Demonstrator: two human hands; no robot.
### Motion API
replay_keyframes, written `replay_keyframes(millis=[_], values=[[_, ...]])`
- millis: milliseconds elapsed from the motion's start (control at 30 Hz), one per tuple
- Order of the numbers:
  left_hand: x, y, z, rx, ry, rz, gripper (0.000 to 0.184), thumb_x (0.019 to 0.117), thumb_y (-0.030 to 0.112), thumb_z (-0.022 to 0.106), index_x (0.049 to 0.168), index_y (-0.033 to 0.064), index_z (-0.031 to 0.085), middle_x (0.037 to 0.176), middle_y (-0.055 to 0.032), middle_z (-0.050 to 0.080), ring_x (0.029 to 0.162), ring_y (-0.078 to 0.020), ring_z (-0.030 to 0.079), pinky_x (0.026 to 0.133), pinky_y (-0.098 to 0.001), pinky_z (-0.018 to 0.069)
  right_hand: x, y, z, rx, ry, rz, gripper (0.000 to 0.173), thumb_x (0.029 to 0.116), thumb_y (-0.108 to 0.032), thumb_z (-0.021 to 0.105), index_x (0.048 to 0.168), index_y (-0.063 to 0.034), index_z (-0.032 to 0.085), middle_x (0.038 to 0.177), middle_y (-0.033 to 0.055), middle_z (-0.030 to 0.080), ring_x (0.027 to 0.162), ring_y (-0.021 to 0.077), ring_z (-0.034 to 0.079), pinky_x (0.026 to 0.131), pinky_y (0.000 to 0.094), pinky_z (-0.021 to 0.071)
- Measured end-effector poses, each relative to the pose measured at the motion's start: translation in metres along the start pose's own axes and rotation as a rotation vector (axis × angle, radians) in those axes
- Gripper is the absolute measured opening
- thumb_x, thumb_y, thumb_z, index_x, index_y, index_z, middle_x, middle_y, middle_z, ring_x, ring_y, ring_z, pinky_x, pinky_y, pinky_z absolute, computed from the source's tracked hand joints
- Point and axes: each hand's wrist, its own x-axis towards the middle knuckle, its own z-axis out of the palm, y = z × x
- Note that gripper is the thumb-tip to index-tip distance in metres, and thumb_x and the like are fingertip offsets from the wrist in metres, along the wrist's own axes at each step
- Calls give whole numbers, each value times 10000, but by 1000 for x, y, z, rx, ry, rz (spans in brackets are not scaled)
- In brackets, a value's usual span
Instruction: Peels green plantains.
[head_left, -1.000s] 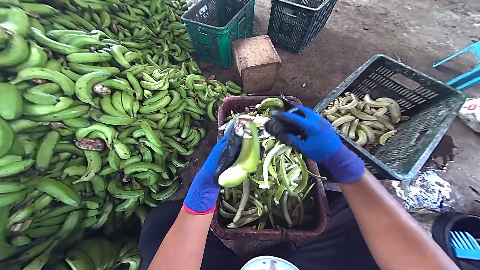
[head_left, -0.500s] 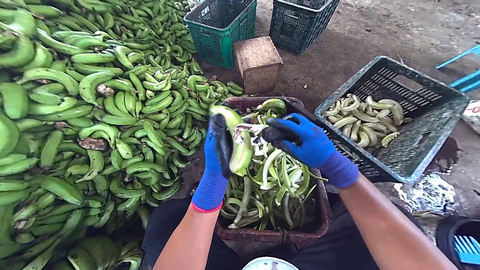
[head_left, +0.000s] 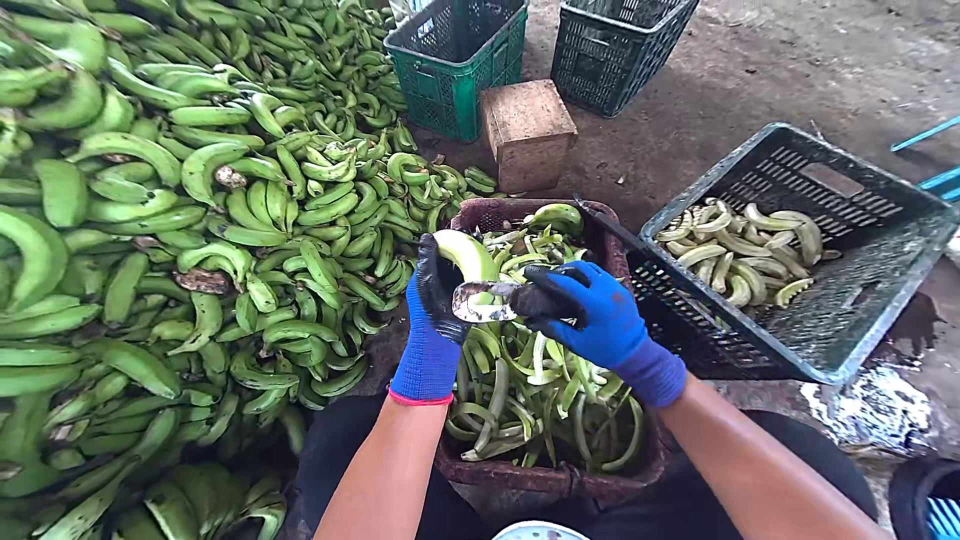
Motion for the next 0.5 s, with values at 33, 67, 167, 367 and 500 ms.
replay_keyframes(millis=[33, 67, 167, 367, 500], values=[[0, 2, 0, -38, -8, 23, 366, 1098, 424, 340, 1142, 174, 604, 998, 2, 689, 926, -96, 686, 779, -291, 590, 0, -1, 1, -27, 39, -30, 524, 816, -404, 735, 1276, -153, 732, 1119, 183, 703, 997, 388, 673, 802, 581, 534], [0, 4, 1, -55, 1, 50, 368, 1098, 422, 333, 1111, 179, 609, 961, 12, 692, 890, -82, 691, 749, -278, 594, 2, -1, 1, -59, 81, -52, 497, 820, -406, 730, 1254, -163, 744, 1108, 177, 706, 991, 381, 677, 799, 573, 536], [-2, 6, 7, -79, -9, 78, 383, 1107, 415, 297, 1147, 170, 589, 1004, 0, 689, 934, -95, 691, 774, -293, 596, 6, -3, -1, -122, 121, -47, 517, 833, -383, 711, 1291, -142, 721, 1107, 191, 695, 1004, 396, 669, 784, 568, 531], [-6, 12, 14, -117, -87, 165, 357, 1113, 357, 300, 1193, 149, 579, 1107, -33, 676, 1057, -140, 669, 894, -337, 575, 10, -12, -9, -105, 34, 51, 601, 890, -392, 599, 1415, -101, 618, 1151, 207, 679, 1002, 386, 678, 787, 559, 552], [-13, 10, 17, 26, -293, 196, 373, 1112, 346, 285, 1247, 162, 580, 1126, -20, 676, 1025, -117, 672, 849, -296, 583, 18, -12, -24, 1, -62, 169, 570, 954, -360, 535, 1469, -119, 563, 1186, 182, 663, 998, 358, 671, 766, 564, 546]])
